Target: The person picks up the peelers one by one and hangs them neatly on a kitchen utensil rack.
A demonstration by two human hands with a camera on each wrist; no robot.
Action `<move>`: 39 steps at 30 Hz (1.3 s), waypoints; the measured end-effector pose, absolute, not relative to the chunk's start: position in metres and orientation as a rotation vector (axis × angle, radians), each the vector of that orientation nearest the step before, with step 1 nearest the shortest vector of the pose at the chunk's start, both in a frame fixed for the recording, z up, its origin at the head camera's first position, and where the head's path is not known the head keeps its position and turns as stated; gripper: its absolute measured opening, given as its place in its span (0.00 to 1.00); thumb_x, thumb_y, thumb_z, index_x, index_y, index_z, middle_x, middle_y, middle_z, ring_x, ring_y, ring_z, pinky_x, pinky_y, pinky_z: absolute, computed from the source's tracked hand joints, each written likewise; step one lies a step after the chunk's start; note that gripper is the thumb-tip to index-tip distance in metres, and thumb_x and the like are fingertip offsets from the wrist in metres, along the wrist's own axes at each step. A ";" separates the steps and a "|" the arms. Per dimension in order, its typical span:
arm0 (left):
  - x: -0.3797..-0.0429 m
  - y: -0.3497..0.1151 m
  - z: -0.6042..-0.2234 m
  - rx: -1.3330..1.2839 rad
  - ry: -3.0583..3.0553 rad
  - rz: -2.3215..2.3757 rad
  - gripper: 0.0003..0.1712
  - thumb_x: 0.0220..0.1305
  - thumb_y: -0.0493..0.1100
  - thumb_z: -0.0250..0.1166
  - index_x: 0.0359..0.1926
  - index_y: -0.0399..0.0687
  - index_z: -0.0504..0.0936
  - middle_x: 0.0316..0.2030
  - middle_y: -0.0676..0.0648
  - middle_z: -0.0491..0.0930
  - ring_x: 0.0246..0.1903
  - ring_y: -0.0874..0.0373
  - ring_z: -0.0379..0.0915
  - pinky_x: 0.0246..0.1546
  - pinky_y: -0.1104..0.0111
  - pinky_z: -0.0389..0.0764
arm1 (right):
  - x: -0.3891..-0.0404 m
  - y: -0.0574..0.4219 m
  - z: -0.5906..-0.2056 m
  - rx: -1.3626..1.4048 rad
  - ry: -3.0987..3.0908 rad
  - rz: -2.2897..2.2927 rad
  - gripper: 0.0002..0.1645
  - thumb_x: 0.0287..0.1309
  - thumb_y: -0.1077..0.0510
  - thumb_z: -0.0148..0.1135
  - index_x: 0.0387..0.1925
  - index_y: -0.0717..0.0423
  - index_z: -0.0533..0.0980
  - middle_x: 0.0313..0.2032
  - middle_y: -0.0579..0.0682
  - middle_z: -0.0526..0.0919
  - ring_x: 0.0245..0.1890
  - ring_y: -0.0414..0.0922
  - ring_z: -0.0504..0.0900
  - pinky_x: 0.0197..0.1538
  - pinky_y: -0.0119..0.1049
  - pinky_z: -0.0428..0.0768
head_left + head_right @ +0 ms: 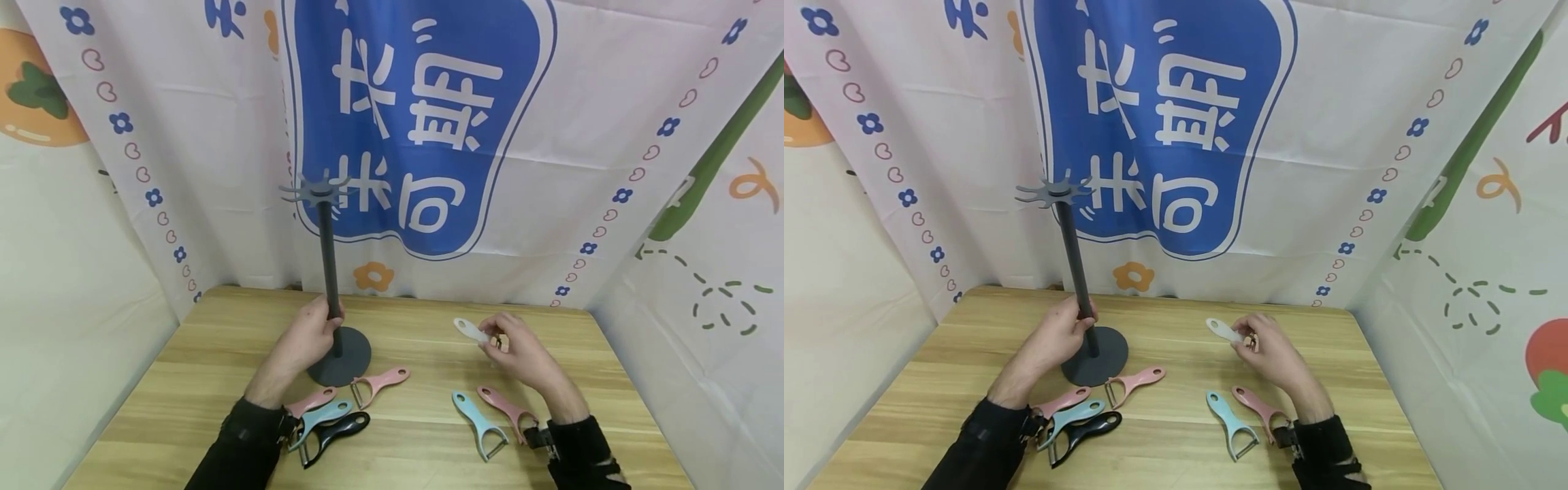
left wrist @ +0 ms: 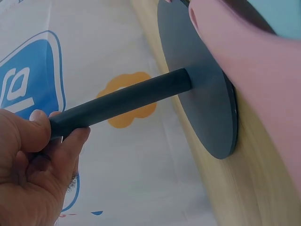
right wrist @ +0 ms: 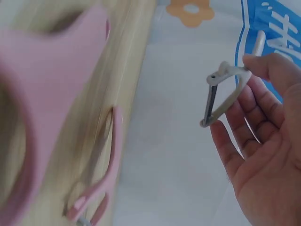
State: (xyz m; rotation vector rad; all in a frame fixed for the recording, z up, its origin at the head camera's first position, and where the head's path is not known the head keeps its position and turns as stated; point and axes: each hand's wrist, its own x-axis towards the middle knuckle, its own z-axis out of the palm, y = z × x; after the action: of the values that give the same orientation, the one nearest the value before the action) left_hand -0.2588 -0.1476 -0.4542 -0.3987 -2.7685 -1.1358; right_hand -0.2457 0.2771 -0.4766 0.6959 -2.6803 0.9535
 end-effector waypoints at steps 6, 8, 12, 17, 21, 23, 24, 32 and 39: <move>-0.258 -0.147 -0.455 -0.415 -2.766 -1.113 0.07 0.74 0.32 0.59 0.49 0.44 0.76 0.41 0.45 0.79 0.44 0.50 0.80 0.43 0.55 0.87 | -0.241 0.256 -0.469 0.672 -2.631 1.061 0.17 0.61 0.59 0.73 0.51 0.52 0.79 0.46 0.44 0.80 0.48 0.44 0.79 0.52 0.47 0.81; -0.259 -0.148 -0.455 -0.431 -2.770 -1.106 0.08 0.74 0.32 0.59 0.50 0.44 0.76 0.41 0.45 0.78 0.44 0.50 0.80 0.43 0.54 0.87 | -0.239 0.249 -0.466 0.659 -2.613 1.095 0.17 0.62 0.58 0.72 0.52 0.52 0.79 0.47 0.45 0.80 0.48 0.43 0.79 0.52 0.46 0.82; -0.260 -0.151 -0.456 -0.477 -2.777 -1.105 0.08 0.75 0.34 0.59 0.51 0.43 0.75 0.42 0.46 0.78 0.45 0.50 0.80 0.45 0.54 0.87 | -0.237 0.236 -0.460 0.639 -2.558 1.194 0.17 0.64 0.55 0.71 0.52 0.51 0.79 0.47 0.45 0.79 0.49 0.43 0.78 0.55 0.47 0.82; -0.260 -0.154 -0.455 -0.563 -2.748 -1.114 0.08 0.74 0.35 0.60 0.51 0.42 0.75 0.42 0.45 0.78 0.45 0.50 0.80 0.44 0.55 0.88 | -0.237 0.220 -0.449 0.583 -2.486 1.372 0.16 0.65 0.54 0.71 0.52 0.52 0.78 0.47 0.48 0.80 0.49 0.45 0.78 0.63 0.53 0.78; -0.260 -0.155 -0.453 -0.577 -2.742 -1.112 0.07 0.74 0.35 0.60 0.50 0.42 0.75 0.42 0.45 0.77 0.44 0.51 0.79 0.42 0.57 0.88 | -0.239 0.206 -0.438 0.506 -2.446 1.485 0.17 0.64 0.55 0.71 0.52 0.55 0.78 0.48 0.50 0.80 0.50 0.47 0.78 0.65 0.52 0.77; -0.260 -0.154 -0.453 -0.573 -2.746 -1.107 0.07 0.74 0.35 0.60 0.50 0.43 0.75 0.42 0.45 0.77 0.44 0.51 0.79 0.42 0.57 0.88 | -0.240 0.199 -0.432 0.479 -2.427 1.520 0.18 0.64 0.55 0.71 0.52 0.55 0.77 0.48 0.51 0.80 0.51 0.47 0.78 0.65 0.49 0.77; -0.260 -0.154 -0.453 -0.571 -2.746 -1.109 0.06 0.74 0.35 0.60 0.49 0.44 0.75 0.42 0.45 0.76 0.44 0.51 0.79 0.42 0.57 0.87 | -0.240 0.195 -0.429 0.471 -2.415 1.535 0.18 0.64 0.55 0.71 0.52 0.55 0.77 0.48 0.51 0.80 0.51 0.47 0.78 0.65 0.48 0.77; -0.260 -0.154 -0.454 -0.568 -2.735 -1.114 0.05 0.74 0.35 0.60 0.48 0.45 0.75 0.42 0.45 0.76 0.43 0.52 0.78 0.42 0.57 0.87 | -0.243 0.171 -0.407 0.464 -2.333 1.641 0.19 0.65 0.54 0.70 0.53 0.56 0.77 0.49 0.53 0.79 0.51 0.49 0.78 0.65 0.47 0.77; -0.260 -0.154 -0.454 -0.570 -2.727 -1.098 0.05 0.74 0.35 0.60 0.47 0.46 0.74 0.41 0.46 0.76 0.42 0.52 0.78 0.42 0.56 0.87 | -0.244 0.151 -0.388 0.475 -2.302 1.711 0.20 0.66 0.56 0.69 0.56 0.59 0.75 0.51 0.56 0.78 0.53 0.51 0.77 0.67 0.49 0.74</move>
State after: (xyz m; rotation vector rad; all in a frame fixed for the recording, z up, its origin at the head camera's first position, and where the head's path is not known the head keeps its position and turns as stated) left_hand -0.2597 -0.1539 -0.4542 -0.5699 -2.7270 -1.0982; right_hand -0.2444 0.1508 -0.3876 0.4753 -2.3021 1.7110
